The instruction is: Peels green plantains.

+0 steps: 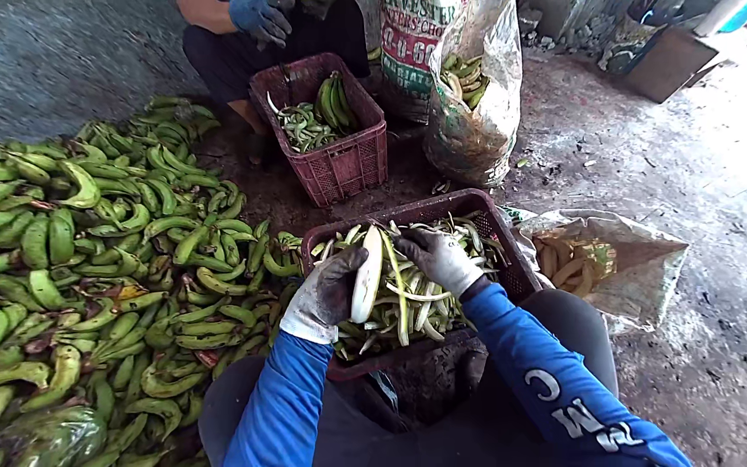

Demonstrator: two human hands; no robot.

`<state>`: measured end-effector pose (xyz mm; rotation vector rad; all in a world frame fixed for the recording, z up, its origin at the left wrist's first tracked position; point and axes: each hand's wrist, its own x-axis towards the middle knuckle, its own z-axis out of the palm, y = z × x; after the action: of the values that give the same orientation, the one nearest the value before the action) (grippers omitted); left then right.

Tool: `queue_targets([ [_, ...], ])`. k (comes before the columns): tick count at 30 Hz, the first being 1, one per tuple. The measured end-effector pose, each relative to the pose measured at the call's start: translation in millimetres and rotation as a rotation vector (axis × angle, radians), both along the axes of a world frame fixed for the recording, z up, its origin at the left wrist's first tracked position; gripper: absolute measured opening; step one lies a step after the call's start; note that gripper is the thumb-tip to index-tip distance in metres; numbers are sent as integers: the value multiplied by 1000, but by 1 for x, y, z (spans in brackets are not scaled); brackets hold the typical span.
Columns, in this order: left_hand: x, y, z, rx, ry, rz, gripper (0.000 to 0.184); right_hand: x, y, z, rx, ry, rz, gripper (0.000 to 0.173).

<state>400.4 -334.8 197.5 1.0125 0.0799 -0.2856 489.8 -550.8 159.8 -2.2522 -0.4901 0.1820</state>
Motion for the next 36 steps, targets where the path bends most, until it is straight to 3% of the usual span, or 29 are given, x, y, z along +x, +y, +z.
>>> queue_targets([
  [2, 1, 0, -1, 14, 19, 7, 37, 9, -10, -2, -40, 101, -89, 46],
  [5, 10, 4, -8, 94, 33, 178, 42, 4, -16, 2, 18, 6, -124, 41],
  [11, 26, 21, -21, -168, 95, 491, 38, -25, -15, 2, 98, -240, 131, 43],
  [14, 21, 20, -16, -155, 84, 431, 37, -31, -11, -3, 54, -316, 233, 43],
  [17, 14, 13, -9, -79, 25, 228, 31, -30, -3, -2, 114, -291, 236, 40],
  [21, 7, 4, -5, 106, -11, 22, 35, -10, -2, 3, 94, -52, -40, 41],
  [25, 13, 8, -7, 40, 79, 168, 34, 1, -16, 6, 68, 18, -149, 48],
  [30, 16, 22, -8, 23, 42, 395, 31, -29, -22, 19, 184, -67, 146, 43],
  [33, 14, 19, -5, 64, 30, 348, 34, -36, -20, 15, 95, -125, 284, 43],
  [36, 11, 11, -6, 169, -13, 216, 36, -34, -11, 11, 70, -131, 261, 41],
])
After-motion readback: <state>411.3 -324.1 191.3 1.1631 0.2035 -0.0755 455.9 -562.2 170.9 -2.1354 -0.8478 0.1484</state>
